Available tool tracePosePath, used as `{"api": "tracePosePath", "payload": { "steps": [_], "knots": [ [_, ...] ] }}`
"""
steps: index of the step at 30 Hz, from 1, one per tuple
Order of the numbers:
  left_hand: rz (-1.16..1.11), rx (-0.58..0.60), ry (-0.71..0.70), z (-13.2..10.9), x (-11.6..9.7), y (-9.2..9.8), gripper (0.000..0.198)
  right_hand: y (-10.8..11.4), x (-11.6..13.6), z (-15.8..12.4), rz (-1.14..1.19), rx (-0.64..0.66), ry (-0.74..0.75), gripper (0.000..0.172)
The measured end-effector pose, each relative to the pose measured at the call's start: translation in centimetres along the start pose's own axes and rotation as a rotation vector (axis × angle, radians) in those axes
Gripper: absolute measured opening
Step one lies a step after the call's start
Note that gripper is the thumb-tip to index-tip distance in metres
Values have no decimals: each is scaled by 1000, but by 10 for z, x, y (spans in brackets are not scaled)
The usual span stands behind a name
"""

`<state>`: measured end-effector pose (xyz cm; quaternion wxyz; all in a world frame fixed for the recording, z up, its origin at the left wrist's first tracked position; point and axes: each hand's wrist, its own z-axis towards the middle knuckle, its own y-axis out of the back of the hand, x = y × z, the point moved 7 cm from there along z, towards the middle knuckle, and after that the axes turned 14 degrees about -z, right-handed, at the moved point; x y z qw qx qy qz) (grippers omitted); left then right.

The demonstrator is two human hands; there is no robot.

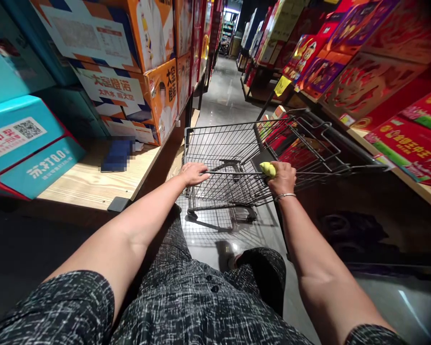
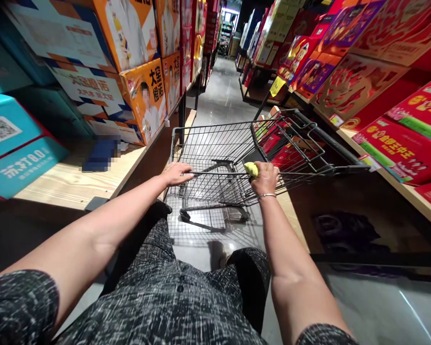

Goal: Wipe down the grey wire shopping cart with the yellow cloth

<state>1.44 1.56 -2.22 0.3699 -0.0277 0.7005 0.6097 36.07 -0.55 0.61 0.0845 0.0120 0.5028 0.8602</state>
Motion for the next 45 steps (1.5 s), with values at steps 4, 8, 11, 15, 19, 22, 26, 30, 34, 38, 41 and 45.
{"api": "tracePosePath", "payload": {
  "steps": [4,8,11,15,19,22,26,30,34,38,41,45],
  "knots": [
    [-105,85,14,11,-19,-5,62,-4,77,-33,177,-176,120,56],
    [-346,64,144,20,-25,-11,83,-33,146,-71,208,-116,184,48],
    [-489,38,210,23,-15,-7,95,-79,182,-104,140,163,275,49],
    [-527,60,225,23,-5,-2,97,-126,208,-149,92,451,400,45],
    [-506,58,231,22,-3,1,98,-128,215,-160,136,442,480,41],
    [-504,59,234,21,-2,3,98,-113,205,-144,132,397,479,47],
    [-496,91,242,19,-3,6,93,-57,165,-96,154,16,423,38],
    [-491,97,253,16,-7,7,91,0,111,-61,144,-426,252,34],
    [-491,97,245,16,-8,5,93,-23,105,-70,109,-304,220,36],
    [-452,124,215,20,-6,1,91,-103,132,-124,44,199,276,44],
    [-426,141,207,22,-6,1,89,-139,147,-160,57,409,304,51],
    [-405,138,214,22,-5,4,88,-136,153,-159,101,392,335,53]
  ]
}}
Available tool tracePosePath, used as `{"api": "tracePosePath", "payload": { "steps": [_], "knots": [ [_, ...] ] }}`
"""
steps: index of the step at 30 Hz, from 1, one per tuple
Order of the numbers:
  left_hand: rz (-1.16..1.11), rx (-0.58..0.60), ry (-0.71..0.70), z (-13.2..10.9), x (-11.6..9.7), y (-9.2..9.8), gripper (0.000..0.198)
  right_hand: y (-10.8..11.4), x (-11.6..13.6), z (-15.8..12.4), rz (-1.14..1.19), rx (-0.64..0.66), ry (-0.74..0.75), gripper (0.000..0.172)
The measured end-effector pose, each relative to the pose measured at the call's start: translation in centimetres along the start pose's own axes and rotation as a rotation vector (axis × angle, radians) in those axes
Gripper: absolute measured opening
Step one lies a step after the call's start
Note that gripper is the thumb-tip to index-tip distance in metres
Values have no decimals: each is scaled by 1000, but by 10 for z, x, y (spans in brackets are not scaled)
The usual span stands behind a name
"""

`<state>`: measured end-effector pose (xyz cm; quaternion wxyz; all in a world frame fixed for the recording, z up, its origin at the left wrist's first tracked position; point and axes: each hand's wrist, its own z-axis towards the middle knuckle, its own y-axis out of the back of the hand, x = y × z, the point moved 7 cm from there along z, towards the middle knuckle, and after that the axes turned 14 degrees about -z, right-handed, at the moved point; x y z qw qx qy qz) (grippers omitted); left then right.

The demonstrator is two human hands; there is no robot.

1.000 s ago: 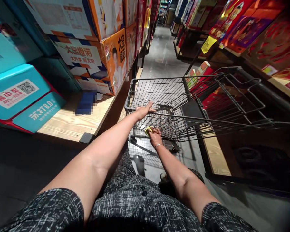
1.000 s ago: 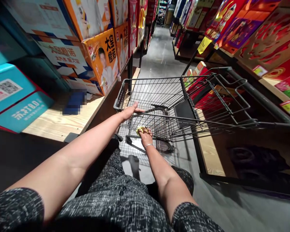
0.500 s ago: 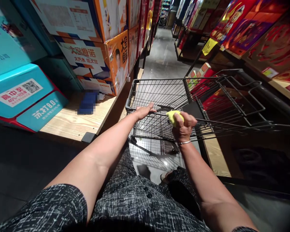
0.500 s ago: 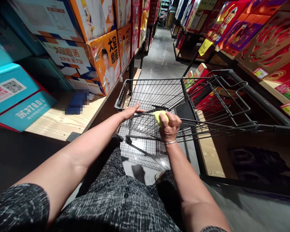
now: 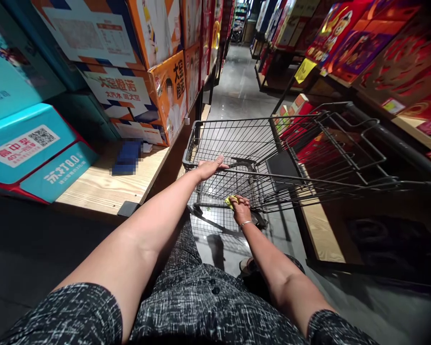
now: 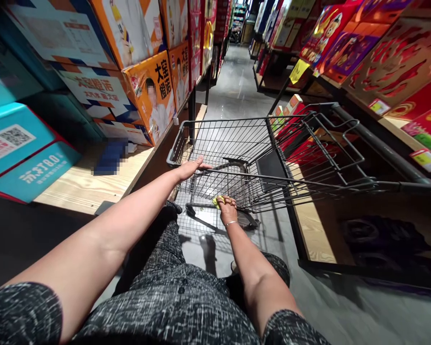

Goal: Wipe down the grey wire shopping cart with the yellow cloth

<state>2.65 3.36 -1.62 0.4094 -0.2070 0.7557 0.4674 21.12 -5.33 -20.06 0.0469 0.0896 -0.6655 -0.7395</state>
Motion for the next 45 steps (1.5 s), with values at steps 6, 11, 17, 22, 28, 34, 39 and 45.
{"api": "tracePosePath", "payload": {
  "steps": [6,11,17,22,28,34,39,45],
  "knots": [
    [-2,-38,-1,-1,4,3,88,99,-51,15,-11,-390,-51,43],
    [18,-33,7,-3,2,2,86,183,-108,3,-24,-856,-242,47],
    [25,-35,-7,-2,0,0,85,105,-79,11,-3,-470,-176,43],
    [19,-54,-18,-1,2,0,83,15,-31,-7,-6,-77,-55,44],
    [54,-34,-33,5,6,1,82,68,-24,1,7,-172,40,52],
    [115,-71,-102,2,6,0,54,187,-29,28,-105,-517,57,49],
    [114,-91,-142,1,9,1,43,200,-91,31,-236,-419,-75,45],
    [84,-109,-132,10,18,12,42,214,-238,-8,-294,-378,-360,47]
  ]
}}
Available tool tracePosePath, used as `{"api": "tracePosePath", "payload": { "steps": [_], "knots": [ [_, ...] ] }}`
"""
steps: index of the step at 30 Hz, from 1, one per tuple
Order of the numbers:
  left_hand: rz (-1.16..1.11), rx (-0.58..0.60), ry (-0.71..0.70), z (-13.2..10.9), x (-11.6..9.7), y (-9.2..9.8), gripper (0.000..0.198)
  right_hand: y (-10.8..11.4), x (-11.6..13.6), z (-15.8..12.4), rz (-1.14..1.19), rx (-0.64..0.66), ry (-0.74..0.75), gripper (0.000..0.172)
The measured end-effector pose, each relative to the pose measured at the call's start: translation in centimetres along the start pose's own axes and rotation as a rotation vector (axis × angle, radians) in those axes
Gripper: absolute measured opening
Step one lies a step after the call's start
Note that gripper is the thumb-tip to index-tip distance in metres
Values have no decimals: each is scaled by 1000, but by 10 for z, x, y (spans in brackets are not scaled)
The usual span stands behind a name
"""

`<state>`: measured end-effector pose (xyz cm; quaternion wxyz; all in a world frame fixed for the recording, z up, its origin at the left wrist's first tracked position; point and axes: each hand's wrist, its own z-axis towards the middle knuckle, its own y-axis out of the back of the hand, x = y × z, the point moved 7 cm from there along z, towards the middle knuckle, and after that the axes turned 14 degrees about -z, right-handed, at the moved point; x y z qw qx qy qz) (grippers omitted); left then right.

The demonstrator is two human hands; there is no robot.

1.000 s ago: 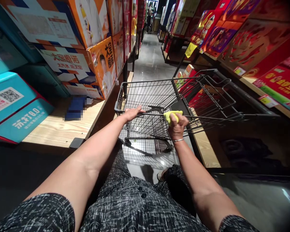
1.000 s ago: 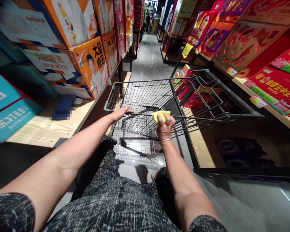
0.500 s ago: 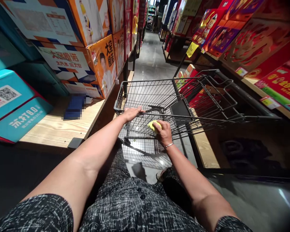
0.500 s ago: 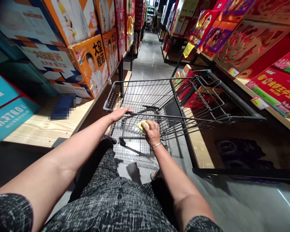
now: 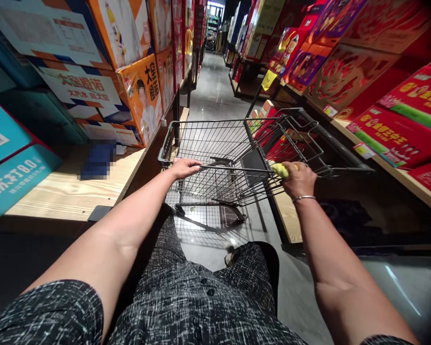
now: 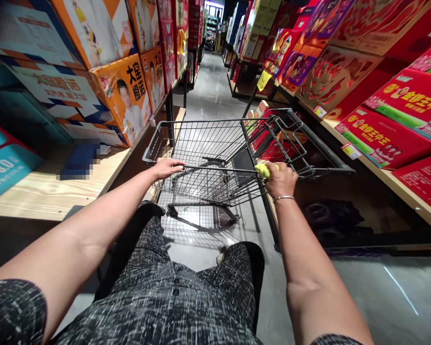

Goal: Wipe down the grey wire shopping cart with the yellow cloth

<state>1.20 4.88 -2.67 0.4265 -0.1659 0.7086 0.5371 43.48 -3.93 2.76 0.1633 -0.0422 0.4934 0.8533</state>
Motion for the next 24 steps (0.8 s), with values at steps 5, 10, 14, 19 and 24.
{"api": "tracePosePath", "payload": {
  "steps": [5,10,14,19,24],
  "knots": [
    [43,17,26,4,4,11,45,1,-19,-1,23,-32,-85,49],
    [170,115,18,10,-27,-6,55,15,96,-9,180,-87,122,56],
    [19,167,-17,16,-69,-34,69,26,181,-17,256,-115,237,52],
    [-18,126,18,25,-76,-42,83,16,199,-19,271,-107,312,44],
    [-77,115,7,28,-62,-34,86,-11,180,-38,295,-163,262,32]
  ]
}}
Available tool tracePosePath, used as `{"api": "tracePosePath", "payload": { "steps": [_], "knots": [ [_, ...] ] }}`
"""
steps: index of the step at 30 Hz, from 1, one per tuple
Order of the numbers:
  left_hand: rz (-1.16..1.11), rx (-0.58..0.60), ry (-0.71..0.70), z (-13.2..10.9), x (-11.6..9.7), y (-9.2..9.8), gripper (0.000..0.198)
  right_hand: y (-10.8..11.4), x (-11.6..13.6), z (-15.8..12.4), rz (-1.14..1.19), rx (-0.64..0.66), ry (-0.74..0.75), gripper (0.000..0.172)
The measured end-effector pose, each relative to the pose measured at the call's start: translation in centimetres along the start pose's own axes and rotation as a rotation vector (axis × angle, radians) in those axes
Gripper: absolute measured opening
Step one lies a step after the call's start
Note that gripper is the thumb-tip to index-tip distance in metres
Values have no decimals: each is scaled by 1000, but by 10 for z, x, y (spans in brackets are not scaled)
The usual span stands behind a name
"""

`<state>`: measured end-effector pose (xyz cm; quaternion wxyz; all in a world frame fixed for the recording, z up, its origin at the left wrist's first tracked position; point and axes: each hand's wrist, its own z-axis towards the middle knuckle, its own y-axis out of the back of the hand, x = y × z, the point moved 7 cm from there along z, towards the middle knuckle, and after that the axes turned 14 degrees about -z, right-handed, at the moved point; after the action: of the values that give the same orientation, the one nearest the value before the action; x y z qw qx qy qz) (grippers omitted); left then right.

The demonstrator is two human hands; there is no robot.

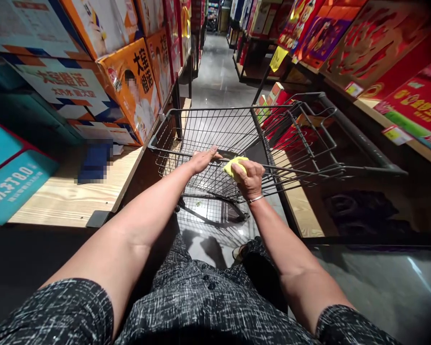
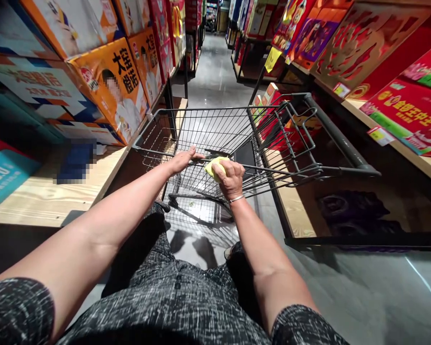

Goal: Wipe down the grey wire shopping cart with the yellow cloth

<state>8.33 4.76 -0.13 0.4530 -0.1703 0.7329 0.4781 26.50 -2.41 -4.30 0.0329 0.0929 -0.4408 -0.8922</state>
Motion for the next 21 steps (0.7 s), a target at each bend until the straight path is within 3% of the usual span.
{"api": "tracePosePath", "payload": {
  "steps": [3,8,11,13,16,18,21],
  "knots": [
    [-16,2,0,0,3,2,87,-37,8,-39,1,110,-60,33],
    [-6,-15,-15,2,5,3,86,-121,47,-116,60,572,-55,38],
    [-10,-26,-35,3,6,2,84,-139,61,-131,98,641,0,36],
    [-11,-27,-46,3,7,2,82,-134,58,-126,103,604,19,35],
    [-5,-39,-51,3,7,3,81,-108,37,-108,80,519,21,37],
    [-5,-46,-53,3,7,3,81,-78,11,-93,49,418,-3,37],
    [-3,-51,-49,2,7,4,80,-11,-39,-64,-28,56,-106,32]
  ]
}}
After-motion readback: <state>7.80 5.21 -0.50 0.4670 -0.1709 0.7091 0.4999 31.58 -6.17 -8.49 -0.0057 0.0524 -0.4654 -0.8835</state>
